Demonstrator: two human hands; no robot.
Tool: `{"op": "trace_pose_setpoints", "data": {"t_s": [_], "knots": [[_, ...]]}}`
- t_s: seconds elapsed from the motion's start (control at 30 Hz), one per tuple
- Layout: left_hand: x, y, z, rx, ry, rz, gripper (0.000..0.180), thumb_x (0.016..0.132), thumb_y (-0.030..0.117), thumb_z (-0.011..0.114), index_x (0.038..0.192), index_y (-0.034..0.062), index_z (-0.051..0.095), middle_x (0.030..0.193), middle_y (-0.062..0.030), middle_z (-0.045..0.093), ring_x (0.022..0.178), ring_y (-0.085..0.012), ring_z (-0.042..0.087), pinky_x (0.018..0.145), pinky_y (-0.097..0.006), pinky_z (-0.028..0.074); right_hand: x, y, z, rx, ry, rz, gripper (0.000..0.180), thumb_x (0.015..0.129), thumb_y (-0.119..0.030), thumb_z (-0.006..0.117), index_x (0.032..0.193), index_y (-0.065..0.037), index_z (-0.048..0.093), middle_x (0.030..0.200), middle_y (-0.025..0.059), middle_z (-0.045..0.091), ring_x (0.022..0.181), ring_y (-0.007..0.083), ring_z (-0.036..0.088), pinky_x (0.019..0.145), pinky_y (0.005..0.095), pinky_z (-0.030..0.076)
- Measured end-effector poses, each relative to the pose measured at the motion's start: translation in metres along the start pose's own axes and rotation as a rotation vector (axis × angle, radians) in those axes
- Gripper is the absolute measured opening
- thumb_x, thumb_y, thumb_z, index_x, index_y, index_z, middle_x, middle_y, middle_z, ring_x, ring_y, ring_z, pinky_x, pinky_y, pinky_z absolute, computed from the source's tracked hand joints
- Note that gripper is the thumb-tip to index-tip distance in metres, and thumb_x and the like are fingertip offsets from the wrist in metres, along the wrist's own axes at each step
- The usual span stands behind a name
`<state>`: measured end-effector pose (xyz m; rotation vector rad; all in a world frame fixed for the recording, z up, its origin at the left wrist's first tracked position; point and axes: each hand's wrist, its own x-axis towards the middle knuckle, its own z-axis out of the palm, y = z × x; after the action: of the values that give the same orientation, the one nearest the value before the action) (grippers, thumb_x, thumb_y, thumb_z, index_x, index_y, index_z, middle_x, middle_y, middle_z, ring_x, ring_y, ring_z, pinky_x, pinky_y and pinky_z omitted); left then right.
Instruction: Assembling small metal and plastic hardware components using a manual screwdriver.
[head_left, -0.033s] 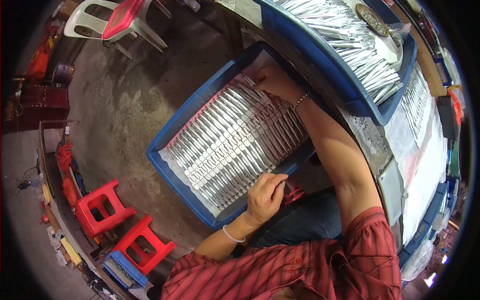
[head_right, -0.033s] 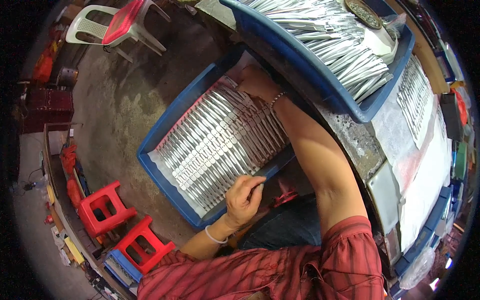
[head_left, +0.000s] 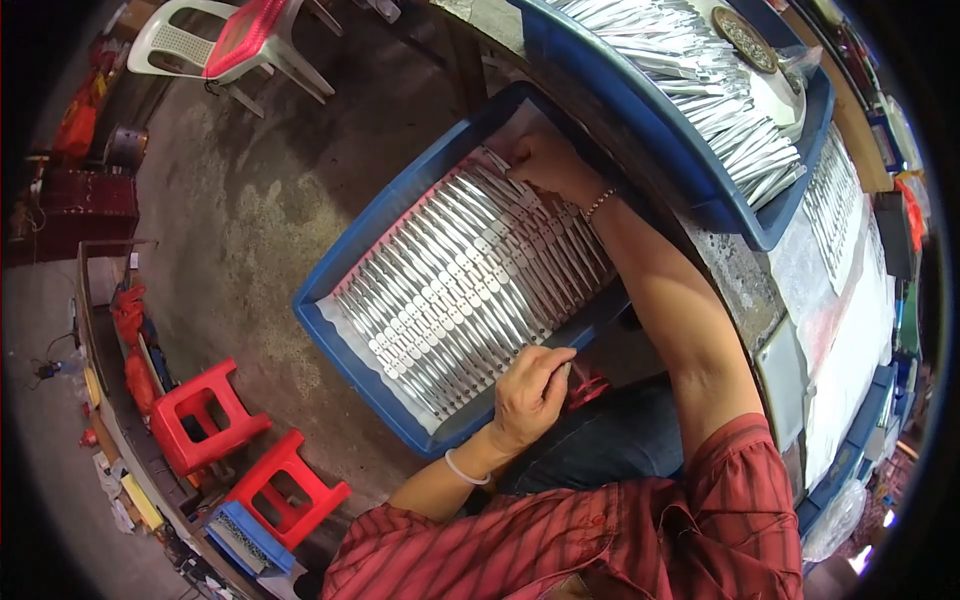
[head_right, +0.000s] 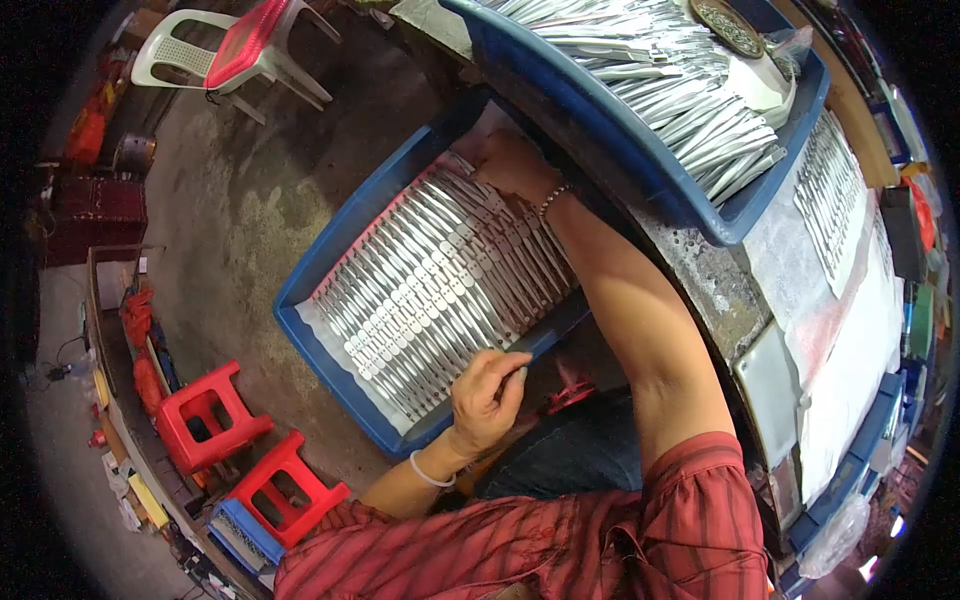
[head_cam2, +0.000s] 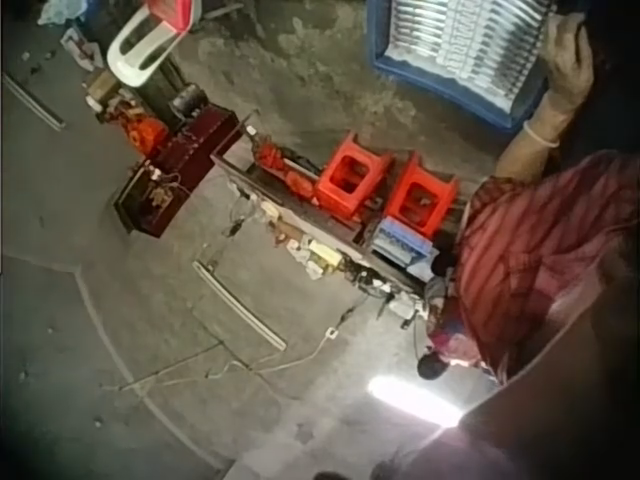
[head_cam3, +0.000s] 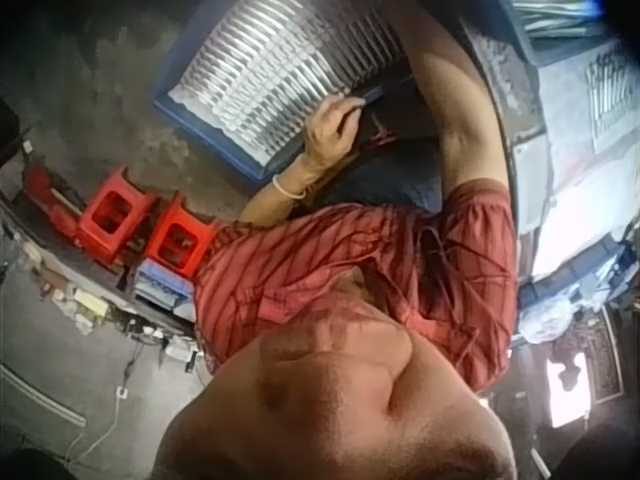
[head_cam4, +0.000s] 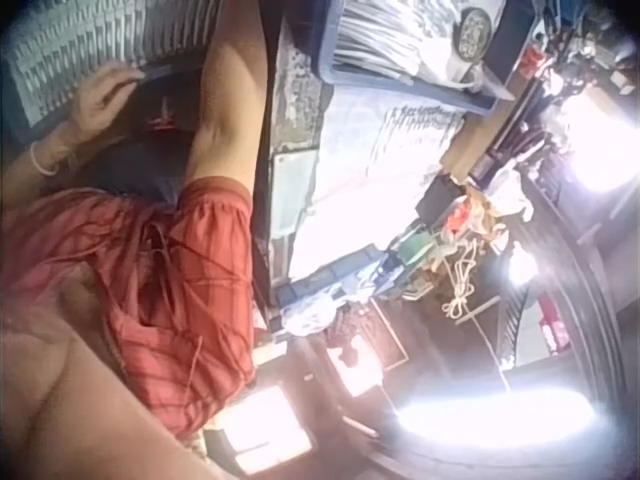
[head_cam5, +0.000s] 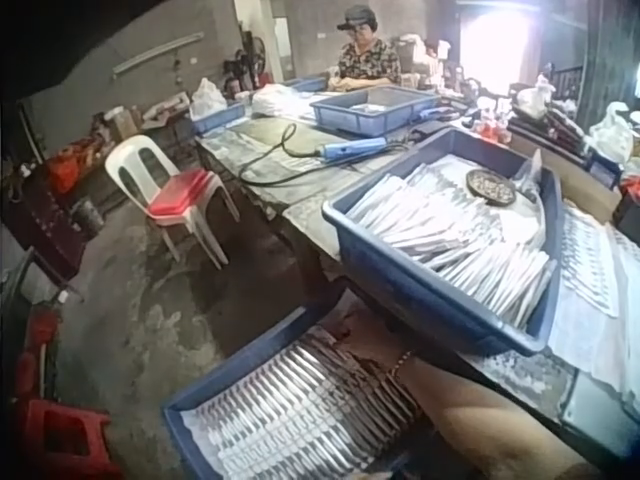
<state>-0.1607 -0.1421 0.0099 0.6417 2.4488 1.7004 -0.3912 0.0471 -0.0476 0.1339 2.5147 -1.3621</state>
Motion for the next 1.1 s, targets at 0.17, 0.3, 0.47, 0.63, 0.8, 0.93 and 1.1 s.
{"op": "trace_pose_setpoints", "data": {"t_s": [0.17,0.3,0.47,0.63,0.8,0.93,1.1], "knots": [[-0.002,-0.001,-0.003,0.023,-0.004,-0.001,0.02,0.08,-0.002,0.063,0.1,0.0017,0.063,0.085,-0.0127,0.06,0.07,-0.0274,0.061,0.06,-0.034,0.049,-0.008,-0.006,0.009,0.006,0.053,0.014,0.016,0.067,-0.014,0.067,0.074,0.0,0.069,0.063,0.017,0.064,0.06,0.0266,0.066,0.059,0.0354,0.051],[0.001,0.001,0.003,0.004,-0.003,0.029,0.02,0.081,-0.001,0.062,0.101,0.0023,0.063,0.085,-0.0115,0.06,0.064,-0.0227,0.059,0.056,-0.03,0.047,0.001,0.031,0.009,-0.242,0.39,-0.419,0.017,0.073,-0.014,0.071,0.078,0.001,0.067,0.061,0.0111,0.062,0.044,0.016,0.056,0.043,0.0287,0.044],[0.018,0.011,-0.007,-0.038,0.023,-0.189,0.021,0.083,0.0,0.06,0.103,0.0018,0.062,0.093,-0.013,0.059,0.073,-0.0228,0.06,0.064,-0.03,0.048,-0.012,0.003,-0.008,0.054,-0.044,-0.047,0.019,0.075,-0.016,0.07,0.082,0.001,0.066,0.06,0.0085,0.059,0.046,0.014,0.056,0.041,0.0274,0.043],[0.074,-0.01,0.008,0.401,-0.165,0.18,0.018,0.076,0.002,0.054,0.092,-0.0017,0.062,0.093,-0.0183,0.058,0.095,-0.036,0.055,0.089,-0.045,0.039,-0.014,0.003,-0.011,0.252,-0.034,0.013,0.019,0.075,-0.014,0.07,0.083,0.001,0.063,0.058,0.0051,0.056,0.045,0.0127,0.053,0.04,0.0263,0.042],[0.077,-0.043,0.031,0.517,-0.186,0.207,0.006,0.068,0.001,0.054,0.068,0.0001,0.06,0.076,-0.0207,0.058,0.083,-0.0367,0.055,0.084,-0.048,0.039,-0.016,-0.005,-0.001,0.217,-0.026,-0.023,0.017,0.076,-0.013,0.07,0.083,0.0,0.063,0.059,0.0053,0.056,0.043,0.0122,0.051,0.041,0.0261,0.042],[0.08,-0.039,0.038,0.573,-0.338,0.152,0.01,0.068,0.007,0.055,0.066,0.0014,0.063,0.074,-0.0202,0.06,0.083,-0.0363,0.059,0.092,-0.055,0.039,-0.014,0.007,0.001,0.224,0.099,-0.051,0.016,0.076,-0.013,0.07,0.081,0.0,0.063,0.057,0.0045,0.057,0.044,0.012,0.053,0.043,0.0263,0.043],[0.079,-0.045,0.043,0.558,-0.327,0.177,0.009,0.067,0.007,0.056,0.066,0.0018,0.064,0.072,-0.0196,0.06,0.083,-0.036,0.059,0.092,-0.055,0.039,-0.006,0.022,0.014,0.088,0.272,-0.166,0.015,0.077,-0.013,0.069,0.08,0.0,0.066,0.057,0.0056,0.059,0.046,0.0123,0.055,0.044,0.0275,0.043]]}}
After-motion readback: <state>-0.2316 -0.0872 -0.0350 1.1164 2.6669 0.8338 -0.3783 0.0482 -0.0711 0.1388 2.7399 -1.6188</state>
